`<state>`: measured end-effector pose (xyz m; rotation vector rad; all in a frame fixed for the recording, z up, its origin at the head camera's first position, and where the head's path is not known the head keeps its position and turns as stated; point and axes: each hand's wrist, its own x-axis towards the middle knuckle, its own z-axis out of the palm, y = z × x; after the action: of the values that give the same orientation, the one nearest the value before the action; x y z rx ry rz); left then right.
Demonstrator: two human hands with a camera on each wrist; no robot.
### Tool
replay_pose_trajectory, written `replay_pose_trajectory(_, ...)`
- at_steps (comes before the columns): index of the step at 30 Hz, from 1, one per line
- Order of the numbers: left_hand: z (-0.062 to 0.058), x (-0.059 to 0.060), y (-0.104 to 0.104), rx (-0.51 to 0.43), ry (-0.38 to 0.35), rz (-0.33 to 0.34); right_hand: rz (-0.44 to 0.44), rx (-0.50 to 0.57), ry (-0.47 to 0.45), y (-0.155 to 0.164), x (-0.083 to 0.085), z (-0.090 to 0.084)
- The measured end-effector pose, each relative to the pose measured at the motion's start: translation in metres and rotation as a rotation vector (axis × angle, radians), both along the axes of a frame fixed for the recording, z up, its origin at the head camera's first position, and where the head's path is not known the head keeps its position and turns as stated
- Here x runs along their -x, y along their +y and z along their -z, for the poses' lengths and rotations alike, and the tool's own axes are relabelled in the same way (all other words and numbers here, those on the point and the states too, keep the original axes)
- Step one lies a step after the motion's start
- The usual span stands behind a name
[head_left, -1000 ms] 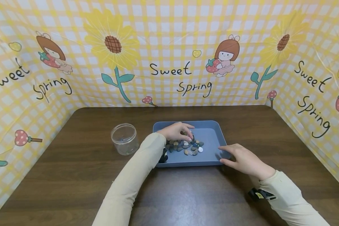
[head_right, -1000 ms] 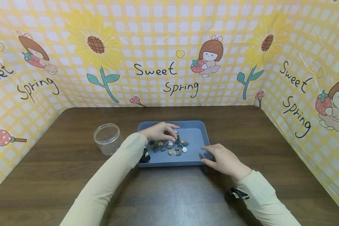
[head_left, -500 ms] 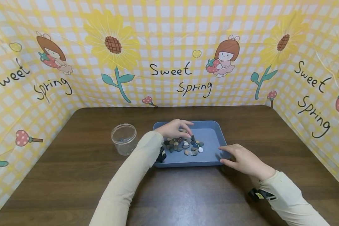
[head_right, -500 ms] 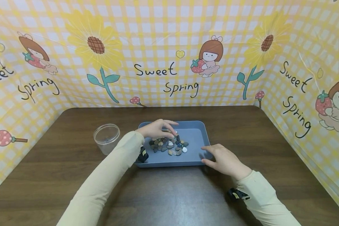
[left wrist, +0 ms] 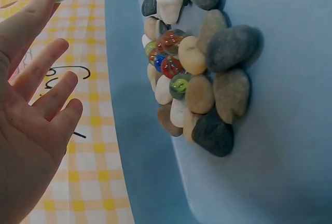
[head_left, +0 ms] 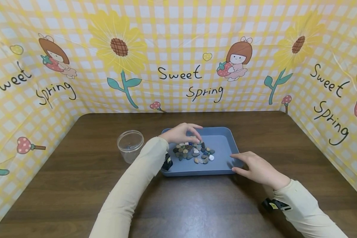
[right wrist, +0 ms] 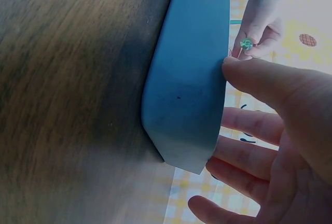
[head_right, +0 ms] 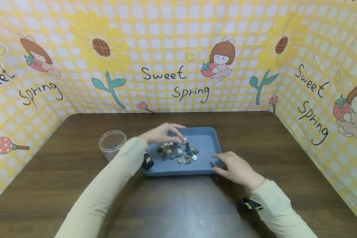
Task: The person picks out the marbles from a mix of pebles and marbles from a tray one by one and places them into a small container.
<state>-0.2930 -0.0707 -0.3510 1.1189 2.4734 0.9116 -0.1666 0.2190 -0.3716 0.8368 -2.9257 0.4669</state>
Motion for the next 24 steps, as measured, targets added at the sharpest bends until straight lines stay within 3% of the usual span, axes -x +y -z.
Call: replay_pose_trajectory(24,-0.009,-0.007,-0.017,-0.025,0.074,-0.028,0.015,-0.015,-0.016,0.0,0.001,0.001)
